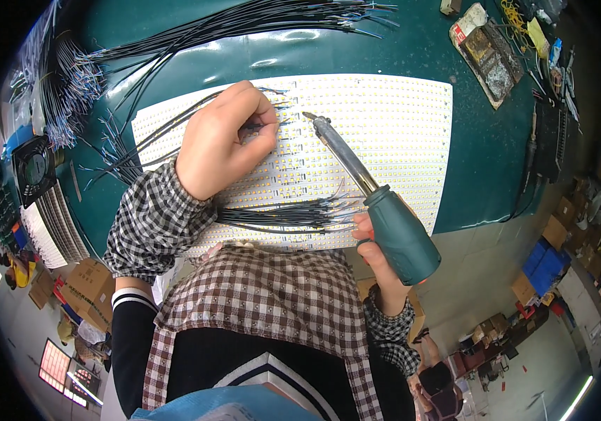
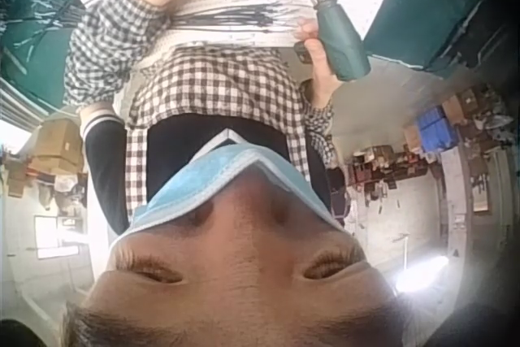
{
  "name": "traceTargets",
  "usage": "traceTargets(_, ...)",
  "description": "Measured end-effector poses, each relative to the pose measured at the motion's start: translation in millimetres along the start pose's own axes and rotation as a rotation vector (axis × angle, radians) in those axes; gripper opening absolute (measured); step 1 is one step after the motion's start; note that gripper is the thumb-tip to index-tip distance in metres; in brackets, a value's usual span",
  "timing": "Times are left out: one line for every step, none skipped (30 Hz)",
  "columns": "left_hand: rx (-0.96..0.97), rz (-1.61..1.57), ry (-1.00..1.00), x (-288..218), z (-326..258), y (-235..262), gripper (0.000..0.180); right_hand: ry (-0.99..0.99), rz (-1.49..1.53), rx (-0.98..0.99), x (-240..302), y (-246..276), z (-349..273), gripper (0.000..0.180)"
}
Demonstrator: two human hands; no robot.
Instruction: The person solders wires onto an LED panel using a soldering tool, moves the finished panel aside, and solders additional wires onto another LED panel.
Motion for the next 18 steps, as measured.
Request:
traceTargets(-0.004,0.000,-0.002,1,0,0,0.009,0.009,0.007,-0.002,0,0,0,0.049)
traceTargets(-0.003,0.000,-0.003,1,0,0,0.009,0.009,0.007,-0.003,0,1,-1,0.049)
traceTargets(-0.004,-0.005,-0.010,1,0,0,0.009,-0.017,0.080,0.006,-2,2,-1,0.042)
traceTargets(0.003,-0.004,-0.017,1,1,-1,0.009,-0.042,0.152,0.014,-5,2,-2,0.036)
traceTargets(-0.005,-0.009,-0.017,0,1,1,0.009,-0.042,0.152,0.014,-5,3,-1,0.036)
traceTargets(0.017,0.018,0.006,0,1,-1,0.011,-0.026,0.143,0.011,-4,4,-1,0.037)
traceTargets(0.053,0.060,0.054,1,-1,-3,0.014,-0.011,0.134,0.008,-3,5,-1,0.038)
traceTargets(0.040,0.046,0.027,-6,-4,-1,0.014,-0.011,0.135,0.006,-3,5,-1,0.038)
traceTargets(-0.021,0.175,-0.087,-22,-9,4,0.019,0.009,0.137,-0.017,-2,7,-1,0.039)
traceTargets(-0.064,0.317,-0.186,-38,-17,6,0.023,0.025,0.140,-0.059,-1,11,-1,0.041)
traceTargets(-0.035,0.304,-0.196,-47,-28,5,0.027,0.023,0.138,-0.051,-1,10,-1,0.041)
traceTargets(0.077,0.210,-0.163,-47,-34,-7,0.025,0.045,0.153,-0.077,-2,13,3,0.043)
traceTargets(0.196,0.129,-0.119,-46,-42,-17,0.024,0.042,0.151,-0.117,-3,17,3,0.045)
traceTargets(0.187,0.129,-0.109,-44,-45,-18,0.024,0.075,0.027,-0.103,0,16,3,0.055)
traceTargets(0.292,0.133,-0.087,-40,-50,-30,0.022,0.080,0.028,-0.099,-1,17,3,0.055)
traceTargets(0.398,0.136,-0.067,-34,-54,-41,0.020,0.111,0.023,-0.097,1,18,3,0.055)
traceTargets(0.397,0.139,-0.074,-30,-54,-44,0.020,0.140,0.017,-0.099,2,20,3,0.055)
traceTargets(0.337,0.063,-0.074,-29,-52,-41,0.019,0.141,0.015,-0.105,2,22,2,0.055)
Point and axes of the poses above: each hand's wrist, its own z-axis towards the middle knuckle, its own y-axis out of the back of the hand, x = y × z, the point moved 9 cm from there along z, towards the middle knuckle, and after that the axes turned 9 degrees about -z, right-handed, at the moved point
